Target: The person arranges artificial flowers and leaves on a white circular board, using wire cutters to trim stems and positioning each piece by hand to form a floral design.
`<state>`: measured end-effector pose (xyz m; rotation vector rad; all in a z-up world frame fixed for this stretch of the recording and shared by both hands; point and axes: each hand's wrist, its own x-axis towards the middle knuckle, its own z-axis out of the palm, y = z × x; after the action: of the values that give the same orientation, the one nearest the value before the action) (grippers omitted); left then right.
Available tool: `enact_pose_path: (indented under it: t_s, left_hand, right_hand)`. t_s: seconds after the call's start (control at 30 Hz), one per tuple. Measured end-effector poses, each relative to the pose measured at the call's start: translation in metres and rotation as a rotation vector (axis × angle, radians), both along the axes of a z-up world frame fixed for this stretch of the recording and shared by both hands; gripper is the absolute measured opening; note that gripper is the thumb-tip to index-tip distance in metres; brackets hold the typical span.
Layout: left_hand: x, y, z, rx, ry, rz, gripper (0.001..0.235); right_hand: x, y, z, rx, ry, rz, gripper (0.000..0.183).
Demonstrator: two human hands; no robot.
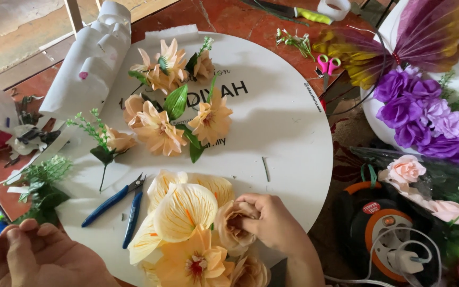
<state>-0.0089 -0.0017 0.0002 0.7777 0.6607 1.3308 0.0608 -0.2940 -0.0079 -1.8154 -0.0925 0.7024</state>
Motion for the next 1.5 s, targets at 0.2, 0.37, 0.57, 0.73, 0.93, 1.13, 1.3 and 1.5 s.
enact_pose_path:
  t_s: [0.2,0.37,0.57,0.73,0.93,1.13,1.3,1.5]
  left_hand:
    - [0.003,0.004,-0.007,0.035,0.082,-0.006,0.014]
    - [0.002,-0.002,0.004,-0.002,0.084,0.013,0.015]
    - [-0.001,-0.004,0.014,-0.072,0.075,0.006,0.015]
    - [0.001,-0.002,0.014,-0.086,0.096,0.024,0.014]
    - [0.0,0.001,0.007,-0.068,0.069,-0.002,0.012]
    - [0.002,0.005,-0.001,-0.074,-0.071,-0.036,0.017]
    - [0.001,0.008,-0.003,-0.116,-0.125,-0.066,0.029]
    - [-0.003,0.011,0.004,-0.112,-0.15,-0.051,0.011]
  right_hand:
    - [0.004,0.014,0.029,-0.224,0.082,0.028,0.013]
    - [0.003,0.03,0.048,-0.363,0.158,0.027,0.03]
    - [0.002,0.029,0.044,-0.413,0.108,0.025,0.025]
    - [0.008,0.011,0.022,-0.3,0.078,0.047,0.024]
    - [0.013,-0.009,0.013,-0.158,-0.093,0.068,0.06]
    - [0.019,-0.005,0.022,-0.061,0.004,-0.237,0.058]
    - [0.018,-0.001,0.021,-0.032,-0.011,-0.346,0.045]
    - [0.019,-0.005,0.016,0.049,-0.052,-0.388,0.041]
